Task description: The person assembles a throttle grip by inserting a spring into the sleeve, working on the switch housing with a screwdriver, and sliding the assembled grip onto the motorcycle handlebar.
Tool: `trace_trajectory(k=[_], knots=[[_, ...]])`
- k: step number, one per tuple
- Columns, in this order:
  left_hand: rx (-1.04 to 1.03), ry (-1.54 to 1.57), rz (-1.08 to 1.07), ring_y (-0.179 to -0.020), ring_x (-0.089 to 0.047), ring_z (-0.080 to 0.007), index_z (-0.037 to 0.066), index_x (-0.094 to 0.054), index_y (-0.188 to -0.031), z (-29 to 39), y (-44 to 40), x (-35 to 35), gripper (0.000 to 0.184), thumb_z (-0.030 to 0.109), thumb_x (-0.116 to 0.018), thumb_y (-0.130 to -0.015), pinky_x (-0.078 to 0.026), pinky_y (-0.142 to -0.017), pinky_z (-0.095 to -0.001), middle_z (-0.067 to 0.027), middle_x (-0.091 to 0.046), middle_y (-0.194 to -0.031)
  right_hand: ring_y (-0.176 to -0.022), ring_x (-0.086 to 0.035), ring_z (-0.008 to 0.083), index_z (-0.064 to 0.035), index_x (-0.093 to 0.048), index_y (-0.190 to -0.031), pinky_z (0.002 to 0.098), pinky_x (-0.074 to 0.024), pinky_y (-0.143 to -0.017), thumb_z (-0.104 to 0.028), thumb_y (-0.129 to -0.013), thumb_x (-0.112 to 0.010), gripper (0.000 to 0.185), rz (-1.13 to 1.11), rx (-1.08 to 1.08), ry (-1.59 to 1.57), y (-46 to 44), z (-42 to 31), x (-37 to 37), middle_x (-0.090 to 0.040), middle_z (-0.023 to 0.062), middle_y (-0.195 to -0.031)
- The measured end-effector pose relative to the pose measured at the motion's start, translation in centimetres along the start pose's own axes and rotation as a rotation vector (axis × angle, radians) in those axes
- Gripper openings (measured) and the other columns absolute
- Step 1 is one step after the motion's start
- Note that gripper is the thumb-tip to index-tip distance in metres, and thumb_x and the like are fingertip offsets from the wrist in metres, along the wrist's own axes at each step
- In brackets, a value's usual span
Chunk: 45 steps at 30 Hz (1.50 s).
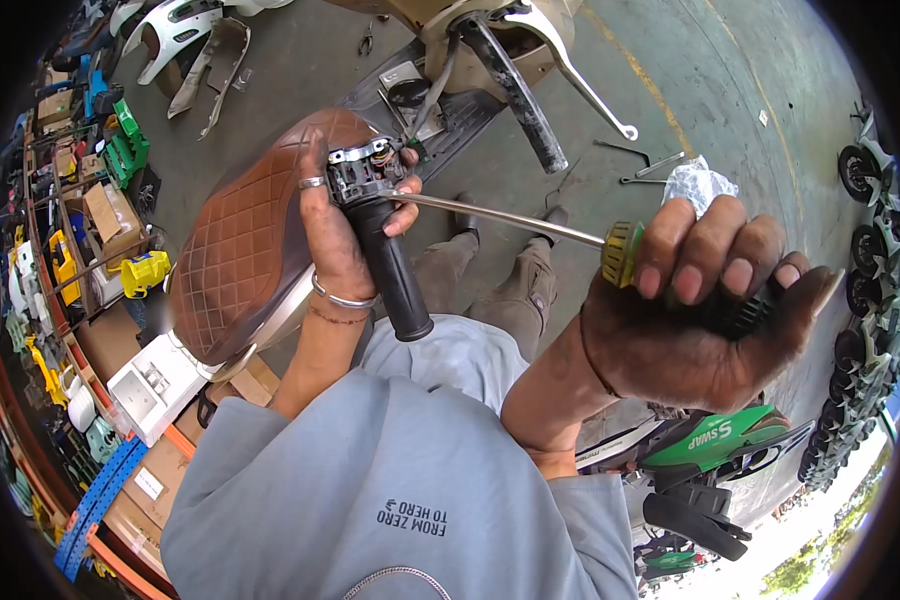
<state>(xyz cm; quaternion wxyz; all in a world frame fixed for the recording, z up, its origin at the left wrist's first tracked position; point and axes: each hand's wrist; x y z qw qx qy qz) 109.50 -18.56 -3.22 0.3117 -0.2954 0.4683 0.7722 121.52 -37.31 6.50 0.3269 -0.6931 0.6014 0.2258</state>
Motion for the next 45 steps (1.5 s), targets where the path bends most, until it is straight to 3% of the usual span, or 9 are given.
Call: trace_trajectory(k=[14, 17, 20, 23, 31, 37, 40, 45], knots=[[-0.073, -0.019, 0.047, -0.069, -0.065, -0.023, 0.009, -0.059, -0.105, -0.8, 0.4, -0.9, 0.053, 0.06, -0.05, -0.097, -0.05, -0.043, -0.03, -0.013, -0.065, -0.09, -0.055, -0.042, 0.0125, -0.0059, -0.055, -0.075, 0.0249, -0.035, -0.048, -0.033, -0.098, -0.059, 0.036, 0.072, -0.095, -0.005, 0.1, 0.0, 0.1, -0.047, 0.0032, -0.071], [-0.089, -0.023, 0.051, -0.069, -0.065, -0.0222, 0.009, -0.058, -0.105, -0.8, 0.4, -0.7, 0.05, 0.058, -0.052, -0.098, -0.049, -0.043, -0.0293, -0.0128, -0.065, -0.09, -0.054, -0.042, 0.0126, -0.0062, -0.055, -0.075, 0.0243, -0.0352, -0.047, -0.032, -0.099, -0.059, 0.035, 0.216, 0.039, 0.03, 1.2, 0.2, -1.8, -0.048, 0.0038, -0.07], [-0.114, -0.054, 0.076, -0.068, -0.064, -0.0214, 0.009, -0.059, -0.104, -0.5, 0.5, -1.0, 0.049, 0.056, -0.053, -0.098, -0.048, -0.042, -0.0283, -0.013, -0.064, -0.089, -0.056, -0.044, 0.0118, -0.0063, -0.056, -0.077, 0.0241, -0.0361, -0.046, -0.032, -0.1, -0.058, 0.035, 0.093, -0.003, 0.026, 1.7, 0.6, -0.3, -0.05, 0.0043, -0.072], [-0.156, -0.076, 0.112, -0.066, -0.063, -0.0214, 0.006, -0.06, -0.1, -0.4, 0.4, -1.3, 0.051, 0.057, -0.054, -0.097, -0.047, -0.042, -0.0282, -0.0133, -0.064, -0.087, -0.056, -0.045, 0.0109, -0.0056, -0.057, -0.079, 0.0244, -0.0365, -0.044, -0.032, -0.102, -0.056, 0.035, 0.135, 0.14, 0.063, 3.2, 0.6, -1.9, -0.051, 0.0047, -0.073], [-0.153, -0.059, 0.097, -0.066, -0.063, -0.0216, 0.004, -0.06, -0.096, 0.2, 0.0, -1.0, 0.053, 0.057, -0.053, -0.096, -0.046, -0.041, -0.0281, -0.0131, -0.064, -0.086, -0.055, -0.043, 0.0109, -0.0044, -0.057, -0.082, 0.0239, -0.0366, -0.043, -0.036, -0.104, -0.053, 0.039, 0.106, 0.141, 0.042, 3.9, 1.2, -2.0, -0.048, 0.0036, -0.074], [-0.151, 0.012, 0.128, -0.066, -0.062, -0.0215, 0.005, -0.059, -0.097, 0.7, -0.4, -1.2, 0.053, 0.058, -0.053, -0.096, -0.045, -0.041, -0.0277, -0.0119, -0.064, -0.085, -0.058, -0.042, 0.0115, -0.0058, -0.056, -0.088, 0.0241, -0.0356, -0.045, -0.041, -0.104, -0.051, 0.039, 0.112, 0.256, 0.024, 5.7, 2.0, -3.5, -0.047, 0.0029, -0.077], [-0.166, -0.017, 0.137, -0.07, -0.055, -0.0191, -0.003, -0.055, -0.1, 0.7, -0.1, -1.5, 0.06, 0.056, -0.046, -0.1, -0.046, -0.042, -0.024, -0.0185, -0.059, -0.096, -0.056, -0.042, 0.0119, -0.006, -0.056, -0.086, 0.0238, -0.0355, -0.045, -0.039, -0.103, -0.053, 0.038, 0.167, 0.263, 0.008, 5.5, 2.4, -3.9, -0.046, 0.0026, -0.075], [-0.157, -0.032, 0.087, -0.065, -0.064, -0.0211, 0.005, -0.06, -0.101, 0.7, -0.3, -1.1, 0.055, 0.059, -0.053, -0.096, -0.046, -0.04, -0.0278, -0.0123, -0.064, -0.086, -0.052, -0.043, 0.0115, -0.006, -0.058, -0.079, 0.0235, -0.0338, -0.042, -0.034, -0.102, -0.057, 0.036, 0.185, 0.216, 0.125, 3.2, 1.8, -3.4, -0.046, 0.002, -0.067]])
Point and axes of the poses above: each hand's wrist, its own y-axis away from the middle knuckle, its own x-axis out of the back of the hand, z = x × y
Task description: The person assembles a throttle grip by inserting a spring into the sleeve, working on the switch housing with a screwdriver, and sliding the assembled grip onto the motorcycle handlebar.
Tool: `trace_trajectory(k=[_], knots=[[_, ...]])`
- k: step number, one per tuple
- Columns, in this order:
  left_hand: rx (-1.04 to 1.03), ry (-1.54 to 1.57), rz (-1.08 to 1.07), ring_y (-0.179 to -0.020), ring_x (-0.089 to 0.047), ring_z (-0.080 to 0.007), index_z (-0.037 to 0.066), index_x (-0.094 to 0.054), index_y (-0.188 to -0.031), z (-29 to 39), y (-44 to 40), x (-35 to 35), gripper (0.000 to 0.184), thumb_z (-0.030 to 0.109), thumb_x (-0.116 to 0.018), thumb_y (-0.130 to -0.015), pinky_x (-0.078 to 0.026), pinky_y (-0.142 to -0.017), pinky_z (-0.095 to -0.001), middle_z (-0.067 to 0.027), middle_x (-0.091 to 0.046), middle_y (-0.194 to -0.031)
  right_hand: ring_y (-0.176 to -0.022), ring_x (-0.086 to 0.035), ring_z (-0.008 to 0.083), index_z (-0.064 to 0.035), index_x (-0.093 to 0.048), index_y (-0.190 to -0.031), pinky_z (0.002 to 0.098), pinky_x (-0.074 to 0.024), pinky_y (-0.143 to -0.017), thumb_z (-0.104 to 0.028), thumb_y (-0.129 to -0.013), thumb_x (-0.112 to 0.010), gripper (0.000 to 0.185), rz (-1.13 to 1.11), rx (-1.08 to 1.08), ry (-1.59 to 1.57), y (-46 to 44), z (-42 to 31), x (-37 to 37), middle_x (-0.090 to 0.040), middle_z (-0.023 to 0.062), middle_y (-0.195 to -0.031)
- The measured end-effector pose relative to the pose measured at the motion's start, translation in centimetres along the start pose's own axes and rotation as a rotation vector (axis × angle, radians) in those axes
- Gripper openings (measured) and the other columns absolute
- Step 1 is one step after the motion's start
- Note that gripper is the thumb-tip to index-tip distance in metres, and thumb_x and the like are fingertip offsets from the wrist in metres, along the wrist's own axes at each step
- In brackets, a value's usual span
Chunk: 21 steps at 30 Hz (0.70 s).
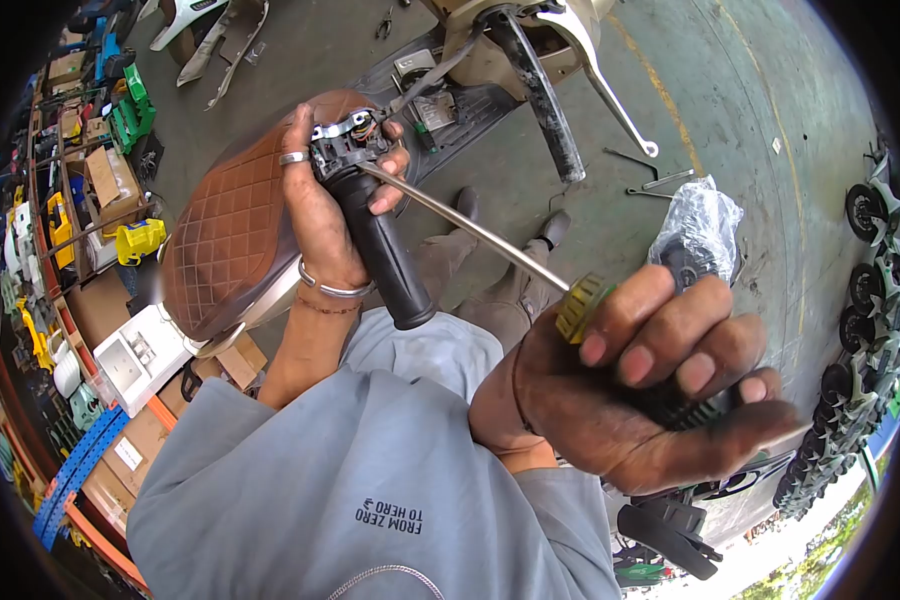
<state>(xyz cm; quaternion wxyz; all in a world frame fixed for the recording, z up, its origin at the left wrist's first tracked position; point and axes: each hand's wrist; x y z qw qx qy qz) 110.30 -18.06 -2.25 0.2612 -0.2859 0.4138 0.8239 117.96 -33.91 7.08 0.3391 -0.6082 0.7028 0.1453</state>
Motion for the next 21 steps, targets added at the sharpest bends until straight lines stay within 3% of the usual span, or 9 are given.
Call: trace_trajectory(k=[11, 14, 18, 21], knots=[[0.047, -0.049, -0.004, -0.062, -0.065, -0.0193, 0.006, -0.061, -0.099, -0.8, 0.4, 0.3, 0.056, 0.061, -0.052, -0.096, -0.048, -0.039, -0.029, -0.0125, -0.066, -0.086, -0.06, -0.042, 0.0135, -0.003, -0.047, -0.082, 0.0271, -0.0348, -0.049, -0.025, -0.099, -0.055, 0.029, -0.207, -0.232, -0.027, -5.4, 1.5, -1.6, -0.045, 0.0048, -0.077], [0.058, -0.07, -0.001, -0.062, -0.065, -0.0194, 0.005, -0.061, -0.097, -0.8, 0.5, 0.3, 0.057, 0.061, -0.052, -0.096, -0.048, -0.038, -0.0283, -0.0127, -0.066, -0.086, -0.064, -0.044, 0.0159, -0.0032, -0.048, -0.089, 0.0282, -0.0364, -0.05, -0.024, -0.1, -0.055, 0.024, -0.18, -0.176, 0.036, -5.6, 2.3, -2.3, -0.044, 0.006, -0.079], [0.139, 0.055, 0.021, -0.061, -0.063, -0.0199, 0.002, -0.059, -0.094, -0.6, 0.2, 0.2, 0.058, 0.06, -0.053, -0.095, -0.046, -0.038, -0.0273, -0.0144, -0.066, -0.087, -0.066, -0.045, 0.017, -0.0046, -0.049, -0.093, 0.0283, -0.0372, -0.051, -0.025, -0.1, -0.055, 0.023, -0.171, -0.234, -0.039, -5.3, 2.0, -3.0, -0.045, 0.0074, -0.08], [0.161, 0.133, 0.044, -0.061, -0.061, -0.0204, 0.001, -0.059, -0.093, -0.1, -0.2, 0.3, 0.056, 0.057, -0.054, -0.096, -0.045, -0.038, -0.027, -0.0156, -0.065, -0.087, -0.062, -0.045, 0.0147, -0.0065, -0.053, -0.089, 0.0275, -0.0363, -0.048, -0.033, -0.102, -0.055, 0.03, -0.256, -0.238, -0.041, -4.1, 1.1, -1.8, -0.048, 0.0043, -0.076]])
Point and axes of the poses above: each hand's wrist, its own y-axis away from the middle knuckle, its own x-axis out of the back of the hand, z = x × y
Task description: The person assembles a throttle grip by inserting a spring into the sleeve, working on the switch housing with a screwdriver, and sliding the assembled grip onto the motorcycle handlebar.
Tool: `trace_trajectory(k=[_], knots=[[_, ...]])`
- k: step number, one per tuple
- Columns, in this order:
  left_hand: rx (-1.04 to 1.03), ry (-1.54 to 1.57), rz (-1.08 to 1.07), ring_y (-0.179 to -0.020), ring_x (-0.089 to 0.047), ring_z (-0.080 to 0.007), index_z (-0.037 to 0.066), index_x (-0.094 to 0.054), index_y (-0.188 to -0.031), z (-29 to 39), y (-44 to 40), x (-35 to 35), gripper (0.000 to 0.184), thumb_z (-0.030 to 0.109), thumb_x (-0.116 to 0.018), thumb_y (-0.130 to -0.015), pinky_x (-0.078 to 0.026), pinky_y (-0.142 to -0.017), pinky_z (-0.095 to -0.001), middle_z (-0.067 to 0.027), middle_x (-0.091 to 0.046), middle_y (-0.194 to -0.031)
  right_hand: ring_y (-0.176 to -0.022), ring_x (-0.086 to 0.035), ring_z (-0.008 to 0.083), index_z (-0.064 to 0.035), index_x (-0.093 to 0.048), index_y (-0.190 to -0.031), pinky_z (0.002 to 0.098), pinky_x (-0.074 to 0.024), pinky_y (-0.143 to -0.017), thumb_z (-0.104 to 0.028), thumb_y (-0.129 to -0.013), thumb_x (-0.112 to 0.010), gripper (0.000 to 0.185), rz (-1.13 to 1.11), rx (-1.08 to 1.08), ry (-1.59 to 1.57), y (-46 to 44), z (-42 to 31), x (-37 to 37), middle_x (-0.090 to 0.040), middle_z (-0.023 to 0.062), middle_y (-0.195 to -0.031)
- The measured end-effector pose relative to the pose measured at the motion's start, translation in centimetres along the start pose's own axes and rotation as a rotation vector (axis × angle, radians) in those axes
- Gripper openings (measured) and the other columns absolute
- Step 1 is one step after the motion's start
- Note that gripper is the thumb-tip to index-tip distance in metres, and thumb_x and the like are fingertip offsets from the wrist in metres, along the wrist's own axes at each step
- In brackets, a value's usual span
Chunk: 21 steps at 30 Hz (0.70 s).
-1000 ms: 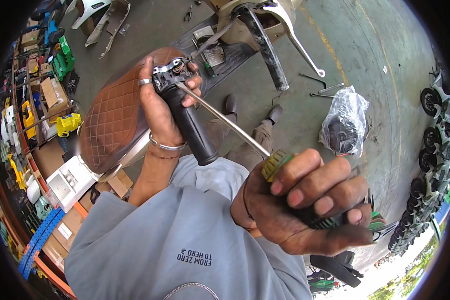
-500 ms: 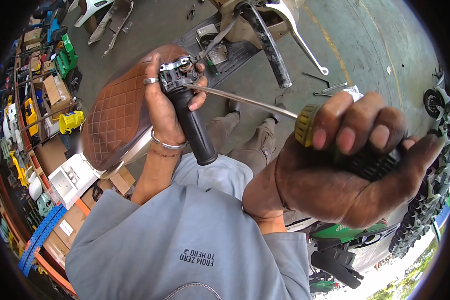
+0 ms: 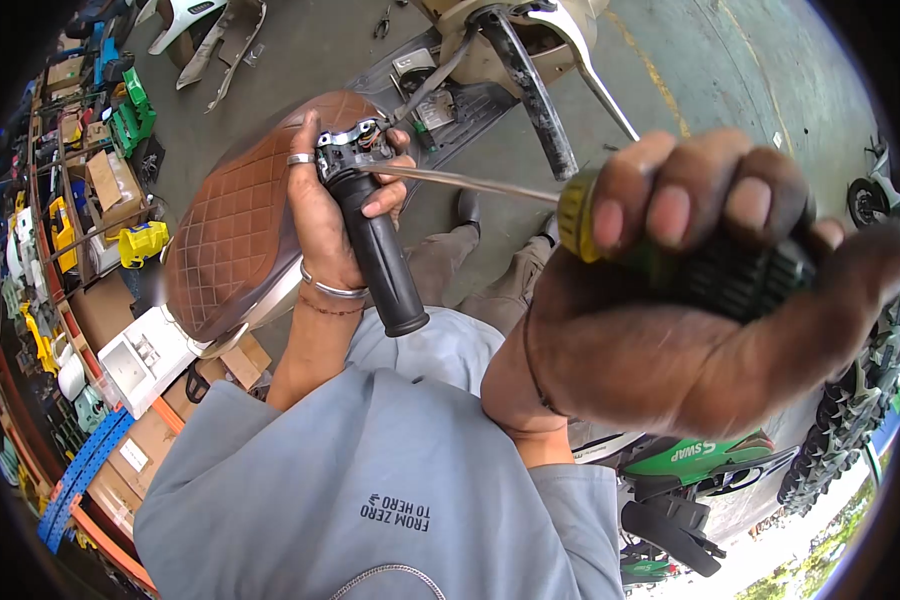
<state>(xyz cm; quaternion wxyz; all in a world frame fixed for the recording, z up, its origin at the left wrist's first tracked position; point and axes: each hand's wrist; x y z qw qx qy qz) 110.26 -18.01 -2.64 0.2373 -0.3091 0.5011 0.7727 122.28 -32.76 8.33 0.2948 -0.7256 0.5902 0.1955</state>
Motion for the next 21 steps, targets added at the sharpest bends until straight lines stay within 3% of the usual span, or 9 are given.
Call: trace_trajectory(k=[1, 4, 9, 12, 21], knots=[[0.0, 0.0, -0.006, -0.062, -0.06, -0.0206, 0.001, -0.058, -0.093, 0.1, -0.1, 0.2, 0.055, 0.056, -0.055, -0.096, -0.045, -0.038, -0.0269, -0.0158, -0.065, -0.087, -0.061, -0.045, 0.0139, -0.0072, -0.055, -0.087, 0.0273, -0.036, -0.046, -0.036, -0.102, -0.055, 0.033, -0.035, -0.006, 0.011, 1.0, -0.3, 0.2, -0.048, 0.0033, -0.075], [-0.028, 0.011, 0.005, -0.064, -0.06, -0.0217, 0.001, -0.058, -0.095, 0.2, -0.3, 0.5, 0.05, 0.051, -0.056, -0.097, -0.044, -0.039, -0.0269, -0.0155, -0.064, -0.086, -0.06, -0.045, 0.0133, -0.0081, -0.057, -0.09, 0.0258, -0.0349, -0.043, -0.043, -0.103, -0.053, 0.038, 0.186, 0.215, 0.04, 4.6, 0.3, -1.3, -0.048, 0.0027, -0.075], [-0.068, 0.002, 0.018, -0.065, -0.059, -0.0218, 0.001, -0.057, -0.101, 0.2, -0.6, 0.4, 0.042, 0.043, -0.057, -0.097, -0.044, -0.04, -0.0264, -0.0146, -0.063, -0.085, -0.06, -0.038, 0.0126, -0.009, -0.056, -0.098, 0.0243, -0.0335, -0.043, -0.053, -0.104, -0.044, 0.046, 0.116, 0.283, -0.017, 6.5, 1.1, -0.9, -0.043, 0.0008, -0.079], [-0.074, 0.023, 0.001, -0.064, -0.059, -0.0209, 0.001, -0.057, -0.101, 0.5, -0.9, -0.1, 0.041, 0.042, -0.055, -0.097, -0.045, -0.041, -0.0261, -0.0139, -0.063, -0.085, -0.062, -0.046, 0.0171, -0.0056, -0.047, -0.114, 0.0298, -0.0464, -0.041, -0.057, -0.103, -0.041, 0.053, -0.07, 0.414, -0.045, 7.7, 1.7, 0.2, -0.044, 0.0058, -0.087], [-0.093, 0.06, -0.025, -0.064, -0.059, -0.0195, -0.001, -0.057, -0.105, 1.2, -1.2, -0.3, 0.043, 0.041, -0.053, -0.098, -0.046, -0.043, -0.0256, -0.0135, -0.064, -0.085, -0.062, -0.045, 0.0173, -0.0055, -0.045, -0.113, 0.0303, -0.0467, -0.042, -0.059, -0.102, -0.04, 0.055, -0.064, 0.444, -0.068, 8.6, 2.9, 0.4, -0.044, 0.0059, -0.087]])
Point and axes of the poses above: each hand's wrist, its own y-axis away from the middle knuckle, its own x-axis out of the back of the hand, z = x × y
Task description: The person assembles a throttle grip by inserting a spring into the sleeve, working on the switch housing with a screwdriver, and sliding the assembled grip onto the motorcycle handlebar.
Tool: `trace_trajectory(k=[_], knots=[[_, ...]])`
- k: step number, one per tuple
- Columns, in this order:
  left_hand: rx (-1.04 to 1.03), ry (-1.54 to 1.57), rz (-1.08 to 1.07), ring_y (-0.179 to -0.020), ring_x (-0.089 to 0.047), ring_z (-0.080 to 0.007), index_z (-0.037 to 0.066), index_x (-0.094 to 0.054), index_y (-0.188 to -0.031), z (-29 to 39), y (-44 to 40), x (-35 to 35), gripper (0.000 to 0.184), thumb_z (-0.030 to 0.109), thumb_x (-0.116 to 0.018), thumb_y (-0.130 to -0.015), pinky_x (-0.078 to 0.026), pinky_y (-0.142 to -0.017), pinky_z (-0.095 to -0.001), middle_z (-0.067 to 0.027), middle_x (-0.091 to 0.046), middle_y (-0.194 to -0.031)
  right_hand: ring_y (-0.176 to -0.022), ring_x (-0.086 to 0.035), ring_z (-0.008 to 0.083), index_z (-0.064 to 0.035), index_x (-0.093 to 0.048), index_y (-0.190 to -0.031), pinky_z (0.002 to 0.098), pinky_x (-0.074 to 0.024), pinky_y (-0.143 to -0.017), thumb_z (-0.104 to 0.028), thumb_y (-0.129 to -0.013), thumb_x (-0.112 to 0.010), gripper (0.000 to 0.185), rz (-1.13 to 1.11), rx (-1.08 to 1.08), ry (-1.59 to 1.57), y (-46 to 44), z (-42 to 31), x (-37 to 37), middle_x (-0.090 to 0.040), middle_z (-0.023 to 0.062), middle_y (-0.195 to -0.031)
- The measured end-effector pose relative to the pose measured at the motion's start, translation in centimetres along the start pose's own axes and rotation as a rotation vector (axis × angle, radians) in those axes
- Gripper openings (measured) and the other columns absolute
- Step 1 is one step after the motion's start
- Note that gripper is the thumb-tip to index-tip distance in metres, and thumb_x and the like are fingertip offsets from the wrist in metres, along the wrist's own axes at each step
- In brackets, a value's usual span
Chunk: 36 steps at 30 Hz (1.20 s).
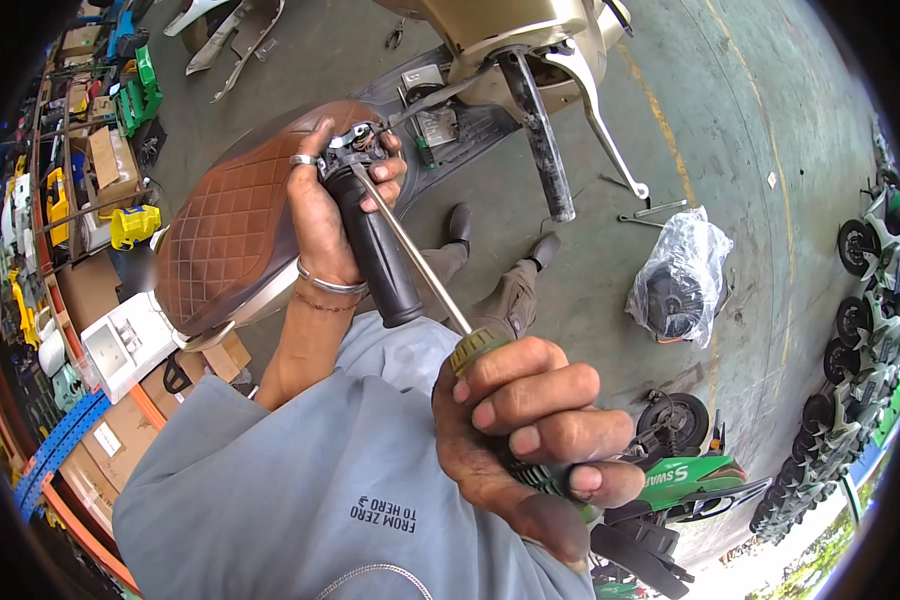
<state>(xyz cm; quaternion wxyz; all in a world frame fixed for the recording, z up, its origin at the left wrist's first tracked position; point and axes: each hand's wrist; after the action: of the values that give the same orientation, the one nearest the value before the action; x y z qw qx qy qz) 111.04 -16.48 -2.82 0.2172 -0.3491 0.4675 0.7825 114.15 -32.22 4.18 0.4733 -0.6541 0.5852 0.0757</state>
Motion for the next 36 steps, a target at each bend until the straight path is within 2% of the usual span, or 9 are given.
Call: trace_trajectory(k=[4, 8, 11, 13, 18, 24, 28, 33, 36], knots=[[-0.014, 0.027, -0.015, -0.065, -0.06, -0.0196, -0.001, -0.057, -0.107, 0.3, -0.1, -0.3, 0.042, 0.04, -0.053, -0.098, -0.047, -0.044, -0.0262, -0.0137, -0.065, -0.086, -0.064, -0.048, 0.0186, -0.0058, -0.046, -0.109, 0.0318, -0.0501, -0.044, -0.058, -0.1, -0.048, 0.053, -0.027, 0.012, 0.023, 0.9, -0.5, -0.8, -0.045, 0.0057, -0.086], [-0.061, -0.049, -0.011, -0.065, -0.061, -0.0201, 0.0, -0.057, -0.108, 0.5, -0.2, -0.8, 0.041, 0.04, -0.053, -0.098, -0.047, -0.044, -0.0261, -0.0131, -0.065, -0.086, -0.063, -0.046, 0.0183, -0.0067, -0.047, -0.11, 0.0314, -0.0472, -0.044, -0.06, -0.1, -0.045, 0.054, -0.003, 0.009, -0.035, 0.5, 0.1, -0.5, -0.043, 0.0049, -0.085], [-0.07, -0.092, -0.04, -0.066, -0.061, -0.0202, 0.002, -0.058, -0.107, 0.2, 0.2, -0.7, 0.038, 0.039, -0.054, -0.098, -0.046, -0.044, -0.0265, -0.012, -0.065, -0.085, -0.062, -0.043, 0.0174, -0.0075, -0.051, -0.109, 0.0307, -0.0433, -0.045, -0.06, -0.103, -0.038, 0.054, 0.024, -0.09, -0.077, -2.1, -0.1, -0.3, -0.041, 0.0043, -0.085], [-0.079, -0.096, -0.059, -0.066, -0.062, -0.0201, 0.003, -0.059, -0.107, 0.2, 0.1, -0.6, 0.037, 0.039, -0.054, -0.098, -0.046, -0.044, -0.0272, -0.0118, -0.066, -0.085, -0.064, -0.042, 0.0134, -0.0094, -0.058, -0.097, 0.0264, -0.0373, -0.05, -0.05, -0.106, -0.043, 0.044, 0.099, -0.191, 0.02, -3.9, 0.3, -1.7, -0.045, 0.0016, -0.08], [-0.086, -0.16, -0.002, -0.062, -0.062, -0.0186, 0.006, -0.058, -0.099, -0.4, 0.5, -0.4, 0.031, 0.037, -0.057, -0.096, -0.046, -0.042, -0.0293, -0.0118, -0.066, -0.083, -0.063, -0.048, 0.013, -0.0102, -0.059, -0.092, 0.0265, -0.0387, -0.05, -0.042, -0.105, -0.051, 0.035, -0.032, -0.389, 0.087, -8.2, 0.6, -1.4, -0.052, 0.0033, -0.079], [-0.083, -0.227, 0.016, -0.061, -0.062, -0.0187, 0.006, -0.059, -0.098, -0.8, 0.8, -0.2, 0.032, 0.037, -0.057, -0.096, -0.046, -0.041, -0.0285, -0.0119, -0.066, -0.083, -0.062, -0.047, 0.0133, -0.0116, -0.056, -0.088, 0.0276, -0.037, -0.05, -0.041, -0.102, -0.054, 0.033, -0.044, -0.399, 0.151, -9.9, 1.8, -0.6, -0.05, 0.0034, -0.078], [-0.041, -0.126, -0.023, -0.062, -0.061, -0.0192, 0.005, -0.059, -0.098, -0.7, 0.6, 0.0, 0.033, 0.037, -0.056, -0.096, -0.045, -0.041, -0.0282, -0.0134, -0.065, -0.083, -0.061, -0.045, 0.0129, -0.0119, -0.051, -0.085, 0.027, -0.036, -0.05, -0.039, -0.102, -0.054, 0.032, 0.005, -0.375, 0.184, -9.4, 1.5, -1.3, -0.047, 0.0028, -0.077], [0.024, -0.065, -0.076, -0.064, -0.059, -0.02, 0.003, -0.058, -0.099, -0.5, 1.1, -0.6, 0.035, 0.037, -0.055, -0.096, -0.045, -0.041, -0.0279, -0.0161, -0.064, -0.086, -0.061, -0.045, 0.0123, -0.0086, -0.054, -0.083, 0.0271, -0.0358, -0.049, -0.041, -0.102, -0.054, 0.038, -0.168, -0.538, 0.025, -10.3, -0.6, -0.4, -0.047, 0.0032, -0.077], [0.113, 0.078, -0.134, -0.065, -0.055, -0.0199, 0.001, -0.054, -0.102, -0.3, 0.8, -0.2, 0.038, 0.038, -0.054, -0.096, -0.044, -0.04, -0.0259, -0.0194, -0.062, -0.091, -0.06, -0.045, 0.0119, -0.0075, -0.055, -0.081, 0.0267, -0.0355, -0.048, -0.042, -0.102, -0.055, 0.041, -0.007, -0.38, 0.12, -9.7, -0.2, -1.6, -0.048, 0.0035, -0.077]])
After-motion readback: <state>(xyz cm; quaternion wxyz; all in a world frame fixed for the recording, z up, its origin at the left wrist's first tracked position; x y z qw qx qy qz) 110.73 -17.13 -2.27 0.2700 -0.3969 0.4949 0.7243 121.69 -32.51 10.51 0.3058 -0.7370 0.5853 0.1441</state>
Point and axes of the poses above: each hand's wrist, its own y-axis away from the middle knuckle, its own x-axis out of the back of the hand, z = x × y
